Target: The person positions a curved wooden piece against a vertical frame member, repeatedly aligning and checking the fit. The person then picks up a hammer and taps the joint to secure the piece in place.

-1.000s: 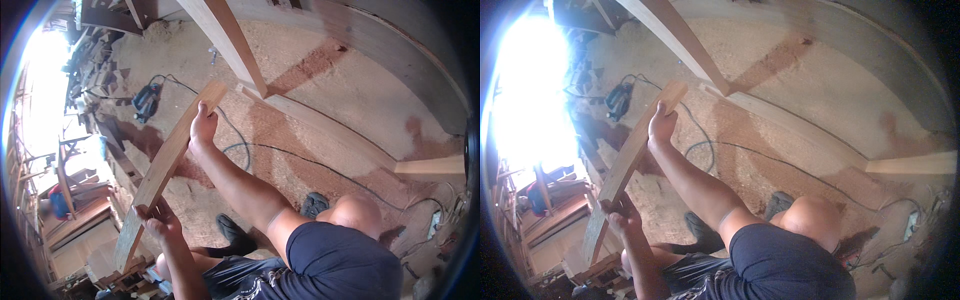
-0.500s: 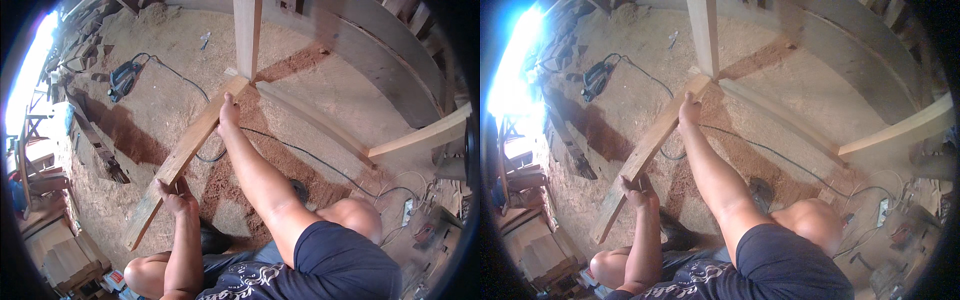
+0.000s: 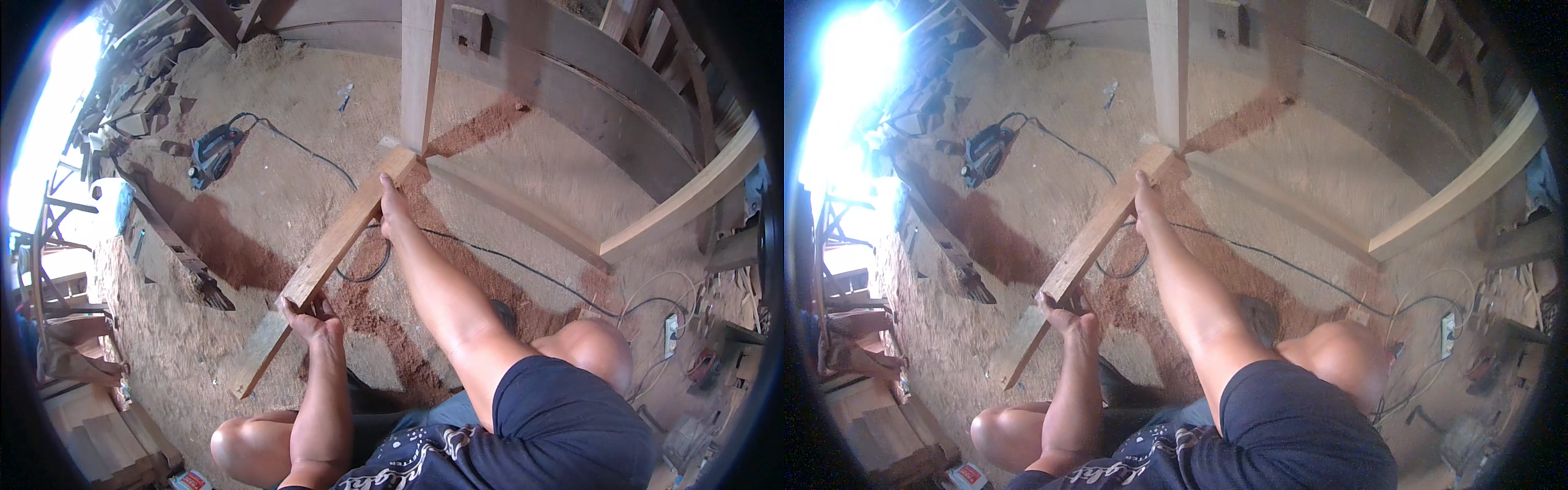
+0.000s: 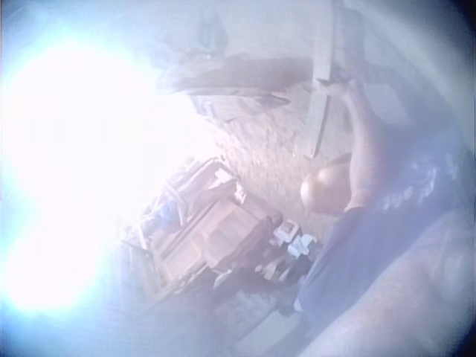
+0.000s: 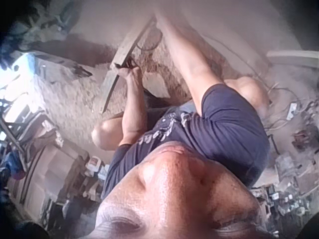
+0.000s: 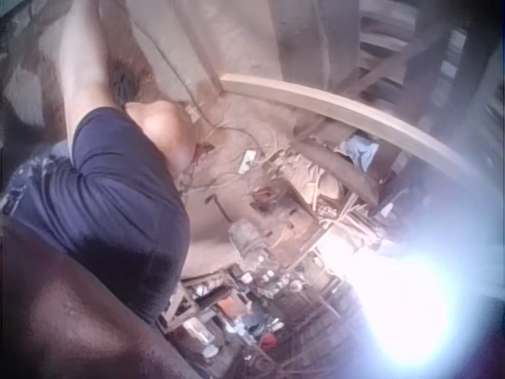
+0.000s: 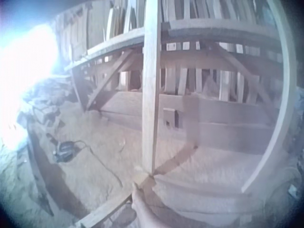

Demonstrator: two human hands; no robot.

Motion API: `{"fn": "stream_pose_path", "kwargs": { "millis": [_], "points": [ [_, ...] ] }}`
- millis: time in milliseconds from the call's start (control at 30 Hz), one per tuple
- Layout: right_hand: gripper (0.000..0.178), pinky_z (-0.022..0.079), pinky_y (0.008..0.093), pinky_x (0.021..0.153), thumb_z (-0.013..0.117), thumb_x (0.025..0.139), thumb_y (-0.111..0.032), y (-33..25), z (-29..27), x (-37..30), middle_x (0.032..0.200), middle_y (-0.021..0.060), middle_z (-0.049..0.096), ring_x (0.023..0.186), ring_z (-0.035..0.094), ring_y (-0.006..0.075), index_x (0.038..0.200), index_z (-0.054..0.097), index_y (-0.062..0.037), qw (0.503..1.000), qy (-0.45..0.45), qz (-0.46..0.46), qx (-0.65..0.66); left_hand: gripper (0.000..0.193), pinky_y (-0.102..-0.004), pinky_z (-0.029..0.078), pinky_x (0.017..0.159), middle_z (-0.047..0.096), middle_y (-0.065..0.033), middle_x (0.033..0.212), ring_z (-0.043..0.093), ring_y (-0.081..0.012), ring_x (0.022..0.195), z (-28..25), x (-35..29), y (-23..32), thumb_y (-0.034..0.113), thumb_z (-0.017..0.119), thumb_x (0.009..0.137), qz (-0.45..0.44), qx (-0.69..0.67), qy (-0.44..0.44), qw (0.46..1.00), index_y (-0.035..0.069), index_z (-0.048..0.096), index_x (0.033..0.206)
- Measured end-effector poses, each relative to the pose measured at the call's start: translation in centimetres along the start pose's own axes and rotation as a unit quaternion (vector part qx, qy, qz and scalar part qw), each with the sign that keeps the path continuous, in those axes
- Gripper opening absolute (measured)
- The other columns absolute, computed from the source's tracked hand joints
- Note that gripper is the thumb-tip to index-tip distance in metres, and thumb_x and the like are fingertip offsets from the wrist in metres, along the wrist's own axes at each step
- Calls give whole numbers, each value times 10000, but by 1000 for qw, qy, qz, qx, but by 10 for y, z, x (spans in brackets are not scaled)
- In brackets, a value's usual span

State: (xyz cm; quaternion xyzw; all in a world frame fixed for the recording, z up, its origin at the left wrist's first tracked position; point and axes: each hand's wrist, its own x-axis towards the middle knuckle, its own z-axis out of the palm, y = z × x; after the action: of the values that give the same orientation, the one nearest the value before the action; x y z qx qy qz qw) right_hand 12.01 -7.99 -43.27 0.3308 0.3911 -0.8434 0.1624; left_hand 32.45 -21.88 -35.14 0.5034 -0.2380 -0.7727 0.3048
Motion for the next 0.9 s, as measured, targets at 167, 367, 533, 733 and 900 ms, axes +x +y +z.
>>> {"fn": "stream_pose_path", "kwargs": {
  "millis": [167, 367, 533, 733, 900],
  "points": [
    [712, 502, 434, 991, 676, 951, -514, 8, -4, 5, 1380, 128, 570, 1212, 593, 260, 1436, 445, -47, 999, -36, -4, 26, 537, -342, 608, 895, 653, -91, 1246, 655, -246, 1083, -4, 8, 1, 550, 608, 988, 7, 21, -7, 1000, 120, 586, 1310],
    [664, 521, 457, 942, 686, 947, -507, 10, -3, 3, 1327, 116, 595, 1168, 605, 254, 1397, 494, -58, 1000, -4, 11, 0, 491, -328, 605, 900, 666, -95, 1232, 649, -253, 1069, -11, 8, -2, 515, 640, 982, -8, 6, 22, 1000, 134, 609, 1289],
    [649, 524, 433, 874, 702, 932, -523, 9, -25, 35, 1268, 95, 620, 1112, 616, 240, 1366, 525, -75, 1000, 8, -10, -25, 487, -347, 596, 928, 664, -80, 1240, 644, -249, 1082, -6, -5, -13, 510, 638, 985, -31, 18, 9, 999, 135, 607, 1295],
    [655, 505, 441, 889, 709, 929, -516, 9, -18, 27, 1288, 91, 615, 1120, 607, 240, 1377, 528, -75, 999, -27, -31, -15, 482, -355, 592, 945, 648, -64, 1268, 644, -254, 1129, -17, 3, -13, 504, 641, 985, -19, 3, 6, 1000, 136, 605, 1295],
    [730, 474, 412, 951, 725, 910, -527, 3, -18, 15, 1340, 117, 596, 1175, 585, 250, 1421, 505, -54, 999, -22, -42, -12, 471, -357, 598, 959, 633, -80, 1278, 642, -258, 1147, -9, -14, -11, 487, 653, 982, -29, -3, 20, 999, 134, 608, 1290]
  ]
}}
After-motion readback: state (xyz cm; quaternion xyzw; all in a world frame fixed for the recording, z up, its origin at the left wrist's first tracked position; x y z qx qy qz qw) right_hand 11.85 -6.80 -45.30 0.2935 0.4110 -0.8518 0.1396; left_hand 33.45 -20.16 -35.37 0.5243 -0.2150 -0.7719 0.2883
